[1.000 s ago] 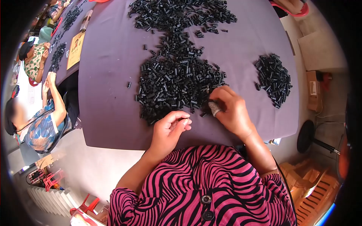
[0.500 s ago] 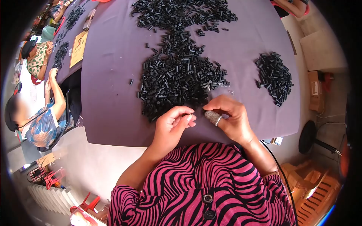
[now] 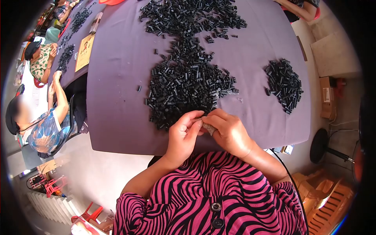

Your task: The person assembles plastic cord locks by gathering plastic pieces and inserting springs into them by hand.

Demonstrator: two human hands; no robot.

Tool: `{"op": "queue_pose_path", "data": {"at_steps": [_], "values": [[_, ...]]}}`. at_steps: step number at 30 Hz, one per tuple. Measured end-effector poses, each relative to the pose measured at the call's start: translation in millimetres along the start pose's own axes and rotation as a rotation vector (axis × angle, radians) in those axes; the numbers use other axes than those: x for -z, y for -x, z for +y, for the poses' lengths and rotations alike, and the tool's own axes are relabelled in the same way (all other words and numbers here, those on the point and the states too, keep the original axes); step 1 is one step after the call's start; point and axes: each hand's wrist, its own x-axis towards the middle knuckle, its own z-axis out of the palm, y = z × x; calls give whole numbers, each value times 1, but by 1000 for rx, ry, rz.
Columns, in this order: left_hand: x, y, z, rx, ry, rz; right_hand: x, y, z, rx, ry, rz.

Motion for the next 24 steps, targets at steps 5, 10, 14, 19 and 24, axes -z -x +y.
{"op": "queue_pose_path", "data": {"at_steps": [5, 10, 14, 19, 24], "values": [[5, 1, -2, 92, 114, -5, -6, -1, -3, -45, -68, 26], [-2, -3, 1, 147, 431, 60, -12, -4, -12, -118, -120, 75], [-2, -3, 5, 196, 499, 46, -17, -4, -7, -124, -139, 98], [-3, 0, 12, 262, 476, 47, -17, -3, -8, -98, -66, 101], [-4, -1, 7, 237, 519, 36, -18, -2, -7, -95, -30, 144]]}}
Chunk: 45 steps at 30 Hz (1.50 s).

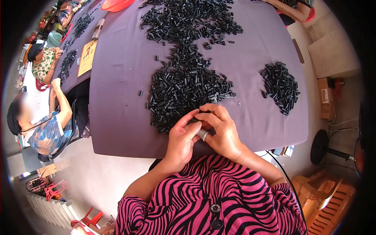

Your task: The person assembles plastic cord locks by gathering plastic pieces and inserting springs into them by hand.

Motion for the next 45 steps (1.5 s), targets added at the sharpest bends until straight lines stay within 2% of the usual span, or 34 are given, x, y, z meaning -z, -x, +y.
{"op": "queue_pose_path", "data": {"at_steps": [7, 13, 16, 17, 24, 34, 37, 45], "values": [[-1, 0, -1, -18, 54, -12, 2, -1, 3, 46, 22, -26], [-3, 2, 4, -69, -72, -99, 8, -5, 3, 104, -4, -24], [-8, 8, 11, -83, -127, -88, 14, -5, 2, 104, -92, -7], [-3, 7, 11, -95, -107, -132, 16, -4, -1, -13, -233, -26], [-6, 10, 30, 1, -203, -272, 33, -10, -7, 22, -307, -57], [-9, 4, 30, -75, -53, -349, 34, -20, -11, 260, -66, 50], [-13, 5, 33, -62, -38, -351, 34, -21, -10, 286, -87, 72], [-8, 3, 16, 83, 83, -353, 34, -3, 0, 186, -212, -6]]}}
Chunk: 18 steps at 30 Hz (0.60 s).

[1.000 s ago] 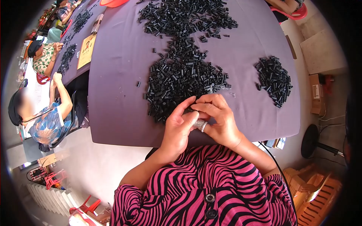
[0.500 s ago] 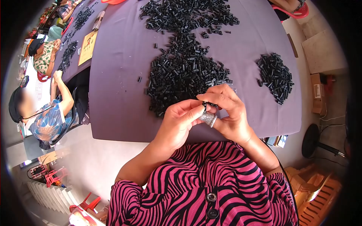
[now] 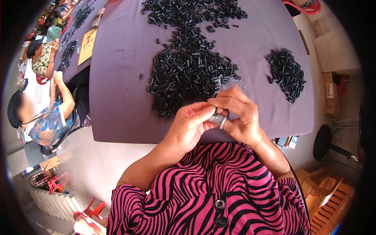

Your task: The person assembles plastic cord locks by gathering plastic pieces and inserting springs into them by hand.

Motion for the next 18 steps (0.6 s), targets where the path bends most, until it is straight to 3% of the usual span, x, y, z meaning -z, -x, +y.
{"op": "queue_pose_path", "data": {"at_steps": [8, 18], "values": [[8, 15, -23, 240, -106, 82, 6, 37, -8, -177, 110, -181], [11, 18, -39, 341, -130, 120, 1, 63, 3, -55, 302, -161]]}}
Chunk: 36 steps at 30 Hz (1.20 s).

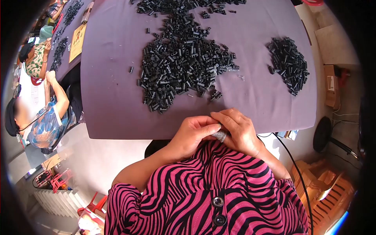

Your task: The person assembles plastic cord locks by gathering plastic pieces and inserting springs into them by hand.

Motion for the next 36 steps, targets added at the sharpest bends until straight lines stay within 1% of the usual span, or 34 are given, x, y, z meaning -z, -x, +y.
{"op": "queue_pose_path", "data": {"at_steps": [4, 11, 14, 16, 19, 20, 22, 25, 27, 29, 30, 31, 33, 34, 36], "values": [[-1, -1, -3, 0, -17, 13, -2, 2, 3, 36, -9, 22], [-2, -1, 0, -9, -141, 3, -3, 5, 8, 46, -9, 35], [-6, -1, 4, -5, -151, 9, 1, 1, 6, 26, -45, 25], [-9, 1, 9, -4, -187, 11, 2, 1, 7, -24, -73, -2], [-4, -1, 8, -27, -304, -15, 9, -1, 9, -50, -107, -34], [-6, -1, 10, -47, -356, 8, 13, -1, 10, -51, -119, -45], [-11, 2, 17, -85, -456, 58, 21, 2, 14, -140, -161, -31], [-11, 2, 26, -236, -501, 104, 42, -2, 15, -334, -141, 34], [-6, 1, 29, -311, -538, 143, 56, -3, 31, -322, -16, 181], [-1, -1, 32, -351, -594, 182, 71, -4, 46, -435, 114, 285], [0, -4, 31, -410, -579, 218, 78, -7, 52, -459, 158, 352], [0, -5, 34, -478, -722, 251, 84, -8, 58, -482, 202, 417], [0, -8, 41, -611, -1007, 319, 95, -8, 68, -507, 257, 461], [-2, -12, 42, -722, -1080, 355, 99, -8, 73, -519, 284, 483], [1, -19, 44, -849, -1212, 366, 103, -6, 84, -578, 308, 526]]}}
